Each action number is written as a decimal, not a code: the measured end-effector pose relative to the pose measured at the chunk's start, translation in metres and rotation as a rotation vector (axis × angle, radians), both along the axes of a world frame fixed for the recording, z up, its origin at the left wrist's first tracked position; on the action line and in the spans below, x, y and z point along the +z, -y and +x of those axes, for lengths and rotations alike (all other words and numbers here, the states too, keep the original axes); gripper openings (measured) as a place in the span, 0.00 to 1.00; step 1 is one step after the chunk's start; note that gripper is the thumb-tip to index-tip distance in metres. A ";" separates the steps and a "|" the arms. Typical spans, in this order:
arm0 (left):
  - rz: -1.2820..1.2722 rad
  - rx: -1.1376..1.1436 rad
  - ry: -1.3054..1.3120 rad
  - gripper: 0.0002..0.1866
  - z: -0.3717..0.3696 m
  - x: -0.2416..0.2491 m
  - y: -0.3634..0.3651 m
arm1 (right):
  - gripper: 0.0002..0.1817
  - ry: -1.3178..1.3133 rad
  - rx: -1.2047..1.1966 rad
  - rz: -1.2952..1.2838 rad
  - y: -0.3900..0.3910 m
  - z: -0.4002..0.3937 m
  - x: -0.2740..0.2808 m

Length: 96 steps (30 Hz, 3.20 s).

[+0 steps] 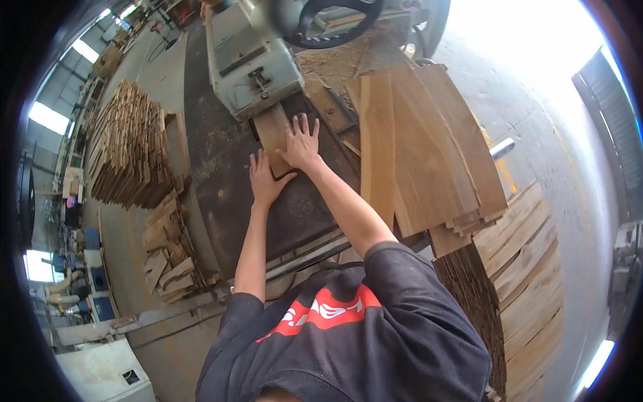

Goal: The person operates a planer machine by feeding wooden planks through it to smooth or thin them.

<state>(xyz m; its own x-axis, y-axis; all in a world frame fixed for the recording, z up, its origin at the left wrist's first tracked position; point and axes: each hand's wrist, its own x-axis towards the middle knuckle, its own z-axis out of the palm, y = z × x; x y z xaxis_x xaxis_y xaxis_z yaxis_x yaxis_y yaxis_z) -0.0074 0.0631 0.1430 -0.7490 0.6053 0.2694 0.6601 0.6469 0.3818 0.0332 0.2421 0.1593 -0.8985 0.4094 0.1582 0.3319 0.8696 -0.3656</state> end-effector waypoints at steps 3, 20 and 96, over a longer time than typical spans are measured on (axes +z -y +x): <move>0.239 -0.055 -0.117 0.48 0.040 -0.004 0.027 | 0.50 -0.067 -0.243 0.134 0.003 0.085 0.055; 0.403 -0.326 0.304 0.54 0.242 0.037 0.054 | 0.51 -0.207 -0.404 -0.060 0.021 0.247 0.047; 0.025 -0.218 0.090 0.69 0.085 -0.021 0.028 | 0.32 -0.394 0.081 -0.058 0.051 0.109 -0.062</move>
<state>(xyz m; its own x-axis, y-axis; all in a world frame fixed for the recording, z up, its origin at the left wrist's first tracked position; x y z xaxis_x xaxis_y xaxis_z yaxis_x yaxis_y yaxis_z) 0.0772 0.0355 0.1222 -0.6228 0.7494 0.2247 0.7460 0.4824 0.4591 0.1419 0.1912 0.0977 -0.8032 0.3585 0.4758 0.0880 0.8612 -0.5005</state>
